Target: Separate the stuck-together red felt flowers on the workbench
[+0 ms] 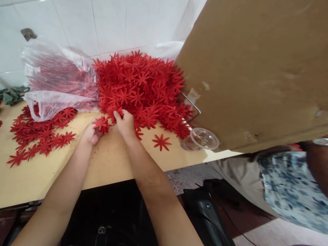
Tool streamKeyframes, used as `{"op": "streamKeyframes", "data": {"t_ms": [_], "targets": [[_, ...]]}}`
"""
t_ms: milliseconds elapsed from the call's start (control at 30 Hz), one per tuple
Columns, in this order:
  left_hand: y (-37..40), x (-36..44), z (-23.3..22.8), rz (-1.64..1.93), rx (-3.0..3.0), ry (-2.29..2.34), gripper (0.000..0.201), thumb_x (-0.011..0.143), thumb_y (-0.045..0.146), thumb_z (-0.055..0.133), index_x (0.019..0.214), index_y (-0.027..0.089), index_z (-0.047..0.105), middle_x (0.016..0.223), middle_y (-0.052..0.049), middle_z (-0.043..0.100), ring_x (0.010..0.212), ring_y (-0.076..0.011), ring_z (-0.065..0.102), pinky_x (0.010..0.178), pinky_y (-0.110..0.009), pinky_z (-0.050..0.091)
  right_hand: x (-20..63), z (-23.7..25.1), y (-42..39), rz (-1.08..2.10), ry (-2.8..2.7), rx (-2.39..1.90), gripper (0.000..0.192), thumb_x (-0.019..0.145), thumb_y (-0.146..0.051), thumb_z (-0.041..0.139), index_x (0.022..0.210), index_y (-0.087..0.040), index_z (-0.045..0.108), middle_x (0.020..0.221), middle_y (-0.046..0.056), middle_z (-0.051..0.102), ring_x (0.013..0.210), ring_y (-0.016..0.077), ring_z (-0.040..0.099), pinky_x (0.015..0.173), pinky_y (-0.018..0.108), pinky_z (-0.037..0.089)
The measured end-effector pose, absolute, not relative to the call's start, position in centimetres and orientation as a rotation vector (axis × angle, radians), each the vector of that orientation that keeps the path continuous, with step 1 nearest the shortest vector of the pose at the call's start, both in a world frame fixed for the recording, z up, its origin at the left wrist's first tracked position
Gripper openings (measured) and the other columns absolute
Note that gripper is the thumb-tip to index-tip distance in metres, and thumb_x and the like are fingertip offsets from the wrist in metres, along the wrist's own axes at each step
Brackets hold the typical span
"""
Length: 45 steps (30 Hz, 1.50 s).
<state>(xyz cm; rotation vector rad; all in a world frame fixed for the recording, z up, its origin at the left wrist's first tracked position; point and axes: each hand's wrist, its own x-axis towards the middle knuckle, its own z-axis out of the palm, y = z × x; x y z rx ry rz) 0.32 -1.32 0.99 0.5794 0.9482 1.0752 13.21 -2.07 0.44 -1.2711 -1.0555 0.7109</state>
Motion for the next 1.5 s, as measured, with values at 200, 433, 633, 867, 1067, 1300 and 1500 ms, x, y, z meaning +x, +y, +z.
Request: {"op": "streamKeyframes", "data": {"t_ms": [200, 433, 633, 867, 1067, 1300, 1500], "targets": [[-1.1, -0.6, 1.5, 1.008, 0.423, 0.870, 0.035, 0.086, 0.038, 0.033, 0.089, 0.014, 0.059, 0.070, -0.005, 0.065, 0.061, -0.0140, 0.060, 0.057, -0.028, 0.047, 12.6, -0.3, -2.0, 0.723, -1.175, -1.354, 0.039, 0.076, -0.051, 0.044, 0.054, -0.019, 0.042, 0.049, -0.003, 0.044, 0.050, 0.0094, 0.042, 0.055, 0.025, 0.039], [-1.7, -0.7, 1.7, 1.014, 0.654, 0.839, 0.025, 0.070, 0.012, 0.057, 0.093, 0.020, 0.058, 0.071, 0.003, 0.063, 0.050, -0.0048, 0.052, 0.044, -0.017, 0.038, 12.2, -0.6, -1.7, 0.828, -1.122, -1.105, 0.030, 0.068, -0.045, 0.056, 0.082, -0.019, 0.052, 0.080, 0.003, 0.061, 0.074, 0.0129, 0.057, 0.075, 0.029, 0.046], [-1.8, 0.0, 1.3, 1.000, 0.800, 0.895, 0.022, 0.066, 0.010, 0.057, 0.087, 0.017, 0.060, 0.066, 0.003, 0.061, 0.044, -0.0035, 0.048, 0.039, -0.016, 0.032, 12.7, 0.3, -2.5, 0.822, -1.099, -1.319, 0.045, 0.075, -0.057, 0.043, 0.049, -0.020, 0.037, 0.044, -0.005, 0.035, 0.043, 0.0076, 0.034, 0.046, 0.024, 0.032], [-3.0, 1.8, 1.3, 0.930, 1.017, 0.895, 0.037, 0.057, 0.023, 0.074, 0.090, 0.017, 0.057, 0.069, 0.002, 0.063, 0.053, -0.0061, 0.053, 0.051, -0.019, 0.040, 12.6, 0.0, -2.0, 0.679, -1.035, -1.247, 0.037, 0.073, -0.055, 0.045, 0.067, -0.019, 0.047, 0.064, -0.001, 0.051, 0.062, 0.0108, 0.048, 0.066, 0.026, 0.041], [-2.9, 2.7, 0.7, 1.007, 1.013, 0.973, 0.019, 0.062, 0.024, 0.069, 0.073, 0.016, 0.056, 0.057, 0.002, 0.059, 0.049, -0.0071, 0.052, 0.054, -0.022, 0.043, 12.4, 0.2, -2.1, 0.644, -1.057, -1.286, 0.040, 0.074, -0.057, 0.042, 0.063, -0.019, 0.047, 0.066, 0.001, 0.052, 0.068, 0.0131, 0.050, 0.072, 0.029, 0.042], [-2.4, 2.6, 0.5, 1.124, 0.938, 0.971, 0.016, 0.060, 0.022, 0.067, 0.066, 0.014, 0.055, 0.052, 0.006, 0.057, 0.046, -0.0038, 0.049, 0.055, -0.018, 0.043, 16.0, 2.0, -2.5, 0.905, -0.543, -0.774, 0.047, 0.072, -0.067, 0.041, 0.077, -0.023, 0.057, 0.083, 0.001, 0.060, 0.074, 0.0125, 0.057, 0.071, 0.030, 0.048], [-2.3, 2.7, 0.6, 1.151, 0.889, 0.996, 0.010, 0.062, 0.017, 0.064, 0.064, 0.014, 0.055, 0.052, 0.006, 0.057, 0.046, -0.0042, 0.049, 0.056, -0.019, 0.042, 16.1, 2.8, -2.7, 1.228, -0.345, -0.584, 0.041, 0.075, -0.061, 0.043, 0.073, -0.022, 0.055, 0.073, 0.000, 0.060, 0.065, 0.0098, 0.057, 0.058, 0.024, 0.051]]}}
